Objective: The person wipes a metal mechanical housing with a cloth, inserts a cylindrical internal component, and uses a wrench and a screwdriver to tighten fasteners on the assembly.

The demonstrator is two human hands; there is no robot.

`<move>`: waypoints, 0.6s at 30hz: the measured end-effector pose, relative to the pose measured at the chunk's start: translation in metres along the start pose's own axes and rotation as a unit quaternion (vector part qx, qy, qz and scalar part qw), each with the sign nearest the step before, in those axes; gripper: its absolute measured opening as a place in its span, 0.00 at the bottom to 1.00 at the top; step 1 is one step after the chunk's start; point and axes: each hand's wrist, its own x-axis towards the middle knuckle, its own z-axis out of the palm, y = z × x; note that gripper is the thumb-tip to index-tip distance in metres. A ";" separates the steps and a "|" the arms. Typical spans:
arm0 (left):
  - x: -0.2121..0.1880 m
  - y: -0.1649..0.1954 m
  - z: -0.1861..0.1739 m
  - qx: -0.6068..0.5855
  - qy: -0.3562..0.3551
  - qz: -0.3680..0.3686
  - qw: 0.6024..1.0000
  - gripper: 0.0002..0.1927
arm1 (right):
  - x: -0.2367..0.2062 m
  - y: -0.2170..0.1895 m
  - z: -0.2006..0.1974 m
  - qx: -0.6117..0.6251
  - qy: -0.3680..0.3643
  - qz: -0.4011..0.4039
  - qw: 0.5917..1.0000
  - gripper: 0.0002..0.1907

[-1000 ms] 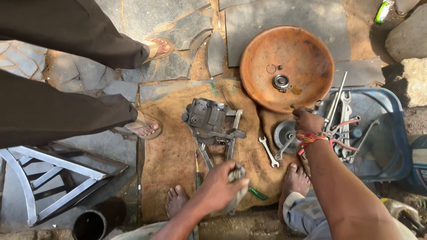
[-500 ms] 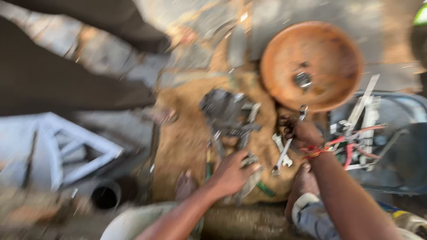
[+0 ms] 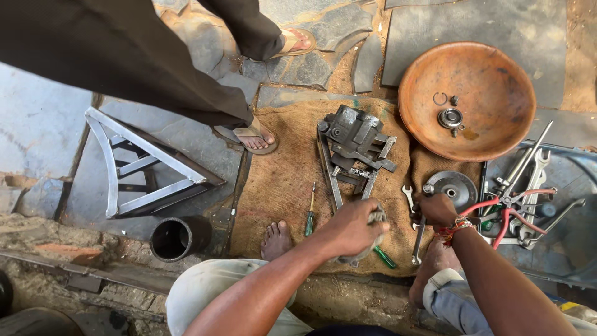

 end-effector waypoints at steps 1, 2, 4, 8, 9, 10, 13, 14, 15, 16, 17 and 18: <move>0.000 -0.001 -0.001 0.009 0.007 0.000 1.000 0.16 | -0.005 -0.006 -0.003 -0.020 -0.001 -0.002 1.000 0.28; 0.000 -0.002 -0.002 0.018 0.015 0.000 1.000 0.16 | -0.012 -0.013 -0.007 -0.040 -0.001 -0.004 0.999 0.28; 0.000 -0.005 -0.002 -0.015 0.041 -0.002 0.999 0.17 | -0.029 -0.029 -0.013 -0.121 0.039 -0.039 0.991 0.33; 0.000 -0.006 -0.001 -0.153 0.142 0.044 0.977 0.20 | -0.071 -0.057 -0.016 0.101 -0.082 -0.091 0.987 0.34; -0.001 -0.005 -0.001 -0.180 0.179 0.069 0.965 0.22 | -0.083 -0.060 -0.016 0.057 -0.071 -0.224 0.970 0.34; -0.002 -0.004 0.000 -0.220 0.161 0.086 0.958 0.22 | -0.097 -0.060 -0.018 0.011 -0.060 -0.353 0.933 0.33; -0.005 0.003 0.002 -0.167 0.173 0.177 0.954 0.21 | -0.123 -0.070 -0.014 0.343 -0.175 -0.175 0.906 0.32; -0.007 0.007 0.006 -0.029 0.214 0.232 0.948 0.20 | -0.129 -0.074 -0.013 0.505 -0.227 -0.003 0.833 0.33; -0.009 0.010 0.008 0.110 0.247 0.280 0.921 0.18 | -0.133 -0.078 -0.012 0.457 -0.172 -0.055 0.871 0.30; -0.011 0.012 0.007 0.125 0.243 0.264 0.925 0.15 | -0.135 -0.082 -0.009 0.406 -0.116 -0.106 0.900 0.28; -0.012 0.013 0.007 0.140 0.236 0.248 0.929 0.13 | -0.136 -0.086 -0.008 0.354 -0.060 -0.154 0.920 0.26; -0.012 0.013 0.006 0.155 0.225 0.231 0.934 0.12 | -0.136 -0.089 -0.006 0.378 -0.061 -0.163 0.909 0.26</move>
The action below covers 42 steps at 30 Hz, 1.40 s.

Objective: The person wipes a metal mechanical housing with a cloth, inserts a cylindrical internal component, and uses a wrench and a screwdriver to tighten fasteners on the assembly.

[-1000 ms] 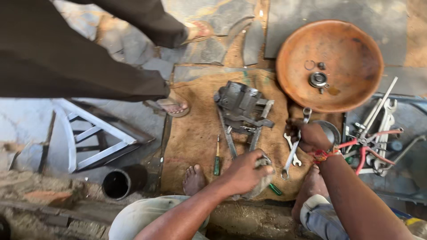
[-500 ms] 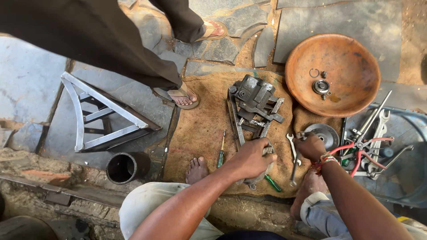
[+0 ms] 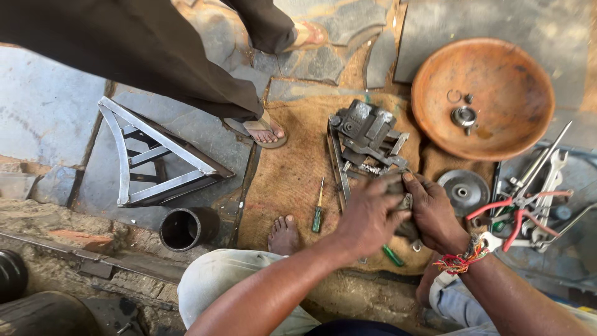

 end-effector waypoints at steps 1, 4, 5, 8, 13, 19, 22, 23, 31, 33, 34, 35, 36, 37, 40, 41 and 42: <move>0.001 -0.001 -0.001 -0.011 0.002 -0.016 1.000 0.11 | 0.003 -0.001 0.001 0.024 -0.001 -0.011 1.000 0.26; 0.016 -0.012 -0.004 -0.044 0.043 -0.043 0.997 0.11 | 0.023 -0.006 -0.008 -0.164 0.048 -0.049 0.984 0.26; 0.026 -0.017 -0.004 -0.057 0.074 -0.042 0.995 0.11 | 0.034 -0.009 -0.015 -0.269 0.072 -0.058 0.959 0.26; 0.062 -0.046 -0.014 -0.174 0.177 -0.144 0.958 0.12 | 0.068 -0.016 -0.041 -0.364 0.082 -0.017 0.928 0.25; 0.117 -0.126 -0.041 -0.246 0.249 -0.321 0.880 0.18 | 0.103 0.000 -0.060 -0.394 0.022 0.093 0.914 0.32; 0.147 -0.152 -0.012 -0.140 0.096 -0.419 0.892 0.27 | 0.121 0.025 -0.048 -0.376 -0.037 0.081 0.922 0.36; 0.157 -0.153 -0.012 -0.074 0.078 -0.369 0.923 0.29 | 0.132 0.026 -0.043 -0.373 -0.043 0.039 0.926 0.33; 0.159 -0.154 -0.014 -0.067 0.075 -0.370 0.924 0.29 | 0.135 0.025 -0.041 -0.376 -0.045 0.027 0.925 0.32; 0.161 -0.158 -0.015 -0.047 0.084 -0.364 0.927 0.24 | 0.141 0.020 -0.025 -0.394 -0.027 -0.023 0.918 0.23; 0.158 -0.161 -0.014 -0.046 0.118 -0.320 0.939 0.24 | 0.134 0.018 -0.025 -0.406 -0.011 -0.067 0.911 0.20; 0.156 -0.162 -0.015 -0.049 0.114 -0.331 0.935 0.23 | 0.130 0.016 -0.025 -0.412 -0.012 -0.053 0.909 0.19; 0.155 -0.162 -0.015 -0.053 0.112 -0.340 0.932 0.23 | 0.126 0.012 -0.025 -0.420 -0.011 -0.042 0.907 0.18; 0.154 -0.162 -0.016 -0.055 0.112 -0.345 0.930 0.22 | 0.123 0.008 -0.025 -0.421 0.005 -0.100 0.902 0.17; 0.154 -0.161 -0.017 -0.057 0.120 -0.339 0.931 0.22 | 0.120 0.004 -0.025 -0.419 0.020 -0.158 0.894 0.16; 0.150 -0.153 -0.022 -0.071 0.128 -0.340 0.929 0.21 | 0.112 -0.013 -0.027 -0.432 0.005 -0.106 0.896 0.14; 0.149 -0.148 -0.024 -0.082 0.124 -0.350 0.925 0.21 | 0.109 -0.019 -0.028 -0.438 -0.012 -0.050 0.898 0.13; 0.147 -0.144 -0.026 -0.092 0.121 -0.360 0.920 0.21 | 0.105 -0.025 -0.028 -0.432 -0.013 -0.089 0.897 0.14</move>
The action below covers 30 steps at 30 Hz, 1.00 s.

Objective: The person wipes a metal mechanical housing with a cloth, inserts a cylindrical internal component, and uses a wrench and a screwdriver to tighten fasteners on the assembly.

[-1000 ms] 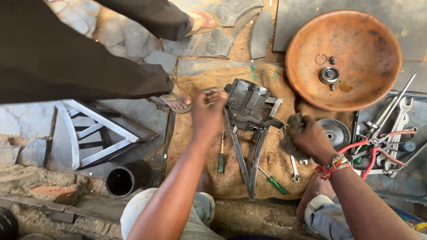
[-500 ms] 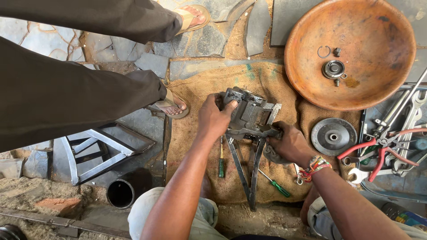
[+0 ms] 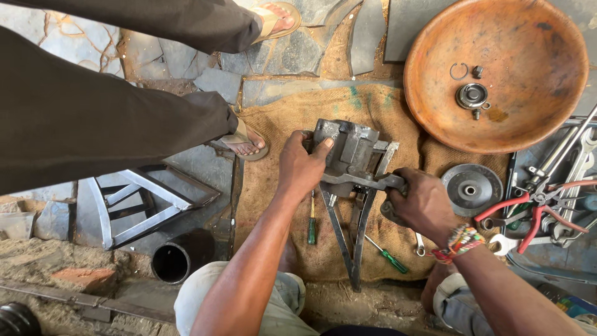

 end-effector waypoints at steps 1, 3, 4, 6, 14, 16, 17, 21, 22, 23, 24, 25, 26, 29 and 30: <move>-0.004 0.002 -0.003 -0.005 0.003 -0.001 1.000 0.21 | -0.004 -0.003 -0.006 0.004 0.017 -0.036 0.999 0.15; -0.013 0.005 -0.010 -0.015 0.006 -0.001 1.000 0.22 | -0.011 -0.008 -0.015 0.004 -0.002 -0.032 0.999 0.16; -0.017 0.005 -0.014 -0.012 -0.005 -0.015 1.000 0.23 | -0.014 -0.010 -0.020 0.000 -0.039 0.009 0.999 0.16; -0.027 0.003 -0.020 -0.006 -0.028 -0.042 0.999 0.24 | -0.017 -0.011 -0.026 -0.008 -0.073 0.024 0.997 0.16; -0.103 -0.022 -0.003 0.012 -0.073 -0.045 0.996 0.37 | -0.009 0.020 -0.015 -0.070 -0.043 -0.096 0.992 0.19; -0.114 -0.022 0.001 0.028 -0.103 -0.069 0.992 0.37 | -0.015 0.030 -0.005 -0.111 -0.042 -0.117 0.986 0.21; -0.116 -0.022 0.000 0.049 -0.117 -0.075 0.989 0.37 | -0.017 0.034 -0.001 -0.129 -0.039 -0.127 0.983 0.22; -0.105 -0.017 -0.015 0.119 -0.174 -0.091 0.973 0.34 | -0.018 0.040 0.010 -0.104 -0.014 -0.129 0.986 0.21; -0.100 -0.017 -0.020 0.148 -0.157 -0.075 0.973 0.34 | -0.018 0.040 0.011 -0.107 -0.023 -0.119 0.987 0.21; -0.093 -0.017 -0.024 0.179 -0.139 -0.057 0.972 0.35 | -0.017 0.039 0.012 -0.110 -0.028 -0.111 0.987 0.21; -0.087 -0.018 -0.027 0.210 -0.120 -0.038 0.969 0.35 | -0.016 0.038 0.013 -0.098 -0.016 -0.114 0.988 0.21; -0.080 -0.019 -0.028 0.193 -0.081 0.046 0.977 0.38 | -0.016 0.038 0.013 -0.088 -0.005 -0.117 0.989 0.20; -0.072 -0.020 -0.026 0.173 -0.044 0.130 0.975 0.40 | -0.016 0.037 0.014 -0.079 0.006 -0.119 0.990 0.19; -0.059 -0.027 -0.015 0.136 -0.067 0.157 0.976 0.45 | -0.017 0.039 0.018 -0.082 0.021 -0.103 0.991 0.26; -0.055 -0.029 -0.010 0.128 -0.099 0.129 0.978 0.46 | -0.016 0.041 0.020 -0.077 0.024 -0.107 0.991 0.27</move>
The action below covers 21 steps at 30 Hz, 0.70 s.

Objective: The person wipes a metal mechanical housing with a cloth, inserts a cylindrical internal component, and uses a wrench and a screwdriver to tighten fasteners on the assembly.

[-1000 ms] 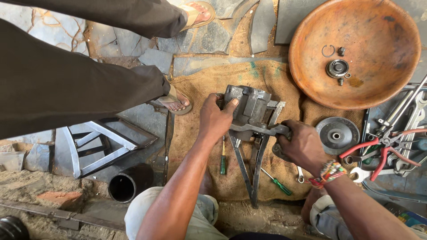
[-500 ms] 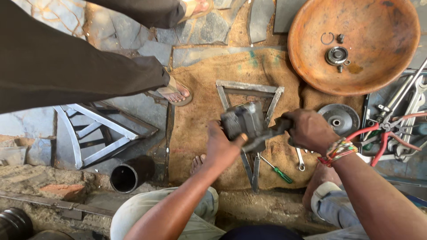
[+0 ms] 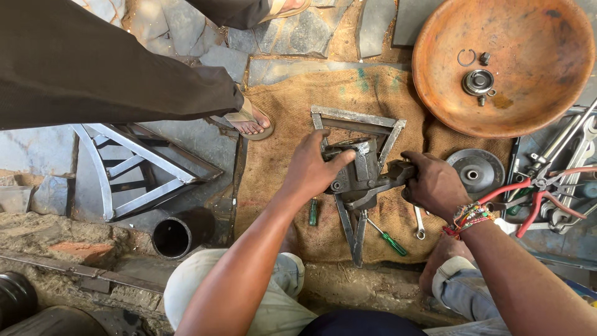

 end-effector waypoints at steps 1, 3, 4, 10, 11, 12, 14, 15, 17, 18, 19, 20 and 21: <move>0.004 -0.001 0.005 -0.003 -0.031 -0.027 0.999 0.49 | 0.000 0.003 0.001 0.005 0.003 -0.002 1.000 0.27; 0.012 -0.002 0.013 -0.008 -0.096 -0.076 0.992 0.53 | 0.001 0.009 0.003 0.026 -0.008 0.032 0.999 0.29; 0.017 -0.002 0.016 -0.007 -0.101 -0.077 0.992 0.55 | 0.002 0.013 0.003 0.042 -0.020 0.064 0.997 0.29; 0.039 -0.003 0.023 -0.001 -0.106 -0.087 0.990 0.61 | 0.000 0.026 0.014 0.304 -0.080 0.181 0.932 0.27; 0.039 -0.003 0.024 0.008 -0.094 -0.089 0.992 0.62 | -0.002 0.027 0.016 0.385 -0.094 0.197 0.897 0.26; 0.038 -0.004 0.025 0.018 -0.080 -0.089 0.993 0.63 | -0.004 0.028 0.019 0.439 -0.110 0.206 0.868 0.27; 0.035 -0.005 0.025 -0.004 -0.067 -0.102 0.992 0.62 | -0.004 0.032 0.022 0.543 -0.131 0.215 0.801 0.30; 0.032 -0.006 0.025 -0.017 -0.063 -0.110 0.992 0.62 | -0.005 0.034 0.022 0.561 -0.138 0.229 0.783 0.31; 0.026 -0.007 0.026 -0.063 -0.041 -0.154 0.985 0.59 | -0.004 0.037 0.024 0.597 -0.155 0.258 0.744 0.33; 0.022 -0.008 0.026 -0.086 -0.031 -0.176 0.980 0.57 | -0.004 0.037 0.026 0.592 -0.142 0.281 0.742 0.33; 0.019 -0.009 0.028 -0.096 -0.036 -0.191 0.976 0.56 | -0.003 0.036 0.027 0.587 -0.128 0.302 0.740 0.33; 0.017 -0.009 0.030 -0.107 -0.040 -0.205 0.972 0.55 | -0.003 0.034 0.029 0.581 -0.114 0.323 0.739 0.33; 0.015 -0.011 0.033 -0.118 -0.045 -0.221 0.967 0.54 | -0.002 0.032 0.031 0.566 -0.100 0.306 0.759 0.30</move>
